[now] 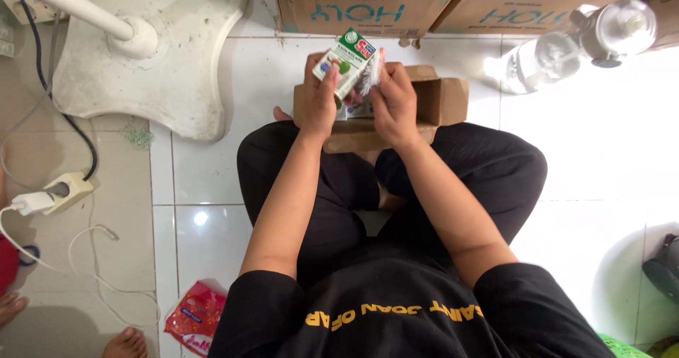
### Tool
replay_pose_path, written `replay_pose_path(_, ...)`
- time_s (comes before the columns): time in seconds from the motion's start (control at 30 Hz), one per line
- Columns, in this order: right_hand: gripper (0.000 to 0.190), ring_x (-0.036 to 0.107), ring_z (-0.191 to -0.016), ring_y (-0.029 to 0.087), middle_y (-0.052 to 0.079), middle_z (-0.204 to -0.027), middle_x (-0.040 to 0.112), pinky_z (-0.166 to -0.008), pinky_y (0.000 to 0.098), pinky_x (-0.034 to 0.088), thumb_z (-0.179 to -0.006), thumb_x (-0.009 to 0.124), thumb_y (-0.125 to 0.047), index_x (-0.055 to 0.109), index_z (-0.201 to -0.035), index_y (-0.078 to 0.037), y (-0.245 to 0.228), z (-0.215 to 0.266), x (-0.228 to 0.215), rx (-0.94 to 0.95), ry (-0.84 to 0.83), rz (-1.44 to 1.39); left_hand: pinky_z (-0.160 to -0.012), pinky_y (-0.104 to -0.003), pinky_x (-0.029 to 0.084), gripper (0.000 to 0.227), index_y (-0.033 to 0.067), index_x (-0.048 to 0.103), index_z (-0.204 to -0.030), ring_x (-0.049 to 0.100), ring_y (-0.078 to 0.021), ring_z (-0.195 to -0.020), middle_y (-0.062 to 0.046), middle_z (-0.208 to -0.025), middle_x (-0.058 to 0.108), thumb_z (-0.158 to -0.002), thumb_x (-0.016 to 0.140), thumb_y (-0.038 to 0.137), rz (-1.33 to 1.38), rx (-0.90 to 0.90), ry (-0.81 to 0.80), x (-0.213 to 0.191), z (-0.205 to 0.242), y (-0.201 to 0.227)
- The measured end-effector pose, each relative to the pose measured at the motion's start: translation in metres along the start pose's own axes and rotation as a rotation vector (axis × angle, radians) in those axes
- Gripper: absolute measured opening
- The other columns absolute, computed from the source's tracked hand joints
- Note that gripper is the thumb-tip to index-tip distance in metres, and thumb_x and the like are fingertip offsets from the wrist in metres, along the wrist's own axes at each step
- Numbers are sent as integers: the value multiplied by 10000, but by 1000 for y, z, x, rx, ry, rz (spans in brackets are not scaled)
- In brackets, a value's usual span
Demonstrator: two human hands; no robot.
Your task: The person wraps small earphone boxes in protective foam and packs them into a cardboard box for shipping.
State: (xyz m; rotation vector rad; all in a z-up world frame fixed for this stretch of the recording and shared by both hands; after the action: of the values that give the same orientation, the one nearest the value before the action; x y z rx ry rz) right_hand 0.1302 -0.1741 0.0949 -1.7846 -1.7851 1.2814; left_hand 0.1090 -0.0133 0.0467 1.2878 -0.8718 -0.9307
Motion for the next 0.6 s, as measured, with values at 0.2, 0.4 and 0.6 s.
replay_pose_path(0.2,334,553,-902,324,183,-1203,497,-824,373,492,-996,588,19,688,-1314,43,-24,-4,-2,-225,65,15,-380,-215,473,301,156,473,-1167,695,-198,-492,-167,-799,732,-1012,677,313,428,203,-172,18,-5,-12)
replay_pose_path(0.4,551,124,-1671,372,114,-1756,88,-1399,552,275,-1190,446,-4,274,-1676,-198,-22,1,10,-139,-60,53,-498,-270,539,375,168,454,-1136,606,-155,-626,-71,-1002,659,-938,736,315,473,60,-193,22,2,-10)
replay_pose_path(0.6,592,-157,-1621,379,96,-1760,-29,-1361,569,7,-1211,356,-325,44,-1700,-206,-3,13,32,-57,-311,225,-892,-313,536,420,163,443,-1336,655,-157,-1077,-82,-1250,662,-1017,669,316,506,103,-147,18,-7,-24)
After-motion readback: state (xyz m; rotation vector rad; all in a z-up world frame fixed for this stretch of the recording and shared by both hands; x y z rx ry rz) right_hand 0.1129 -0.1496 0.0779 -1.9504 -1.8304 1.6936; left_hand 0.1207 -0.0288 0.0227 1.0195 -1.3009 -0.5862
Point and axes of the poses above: each hand's wrist, its own z-axis away from the middle knuckle, its own x-axis out of the palm, y = z × x, the point moved 10 cm from there along -z, towards the middle knuckle
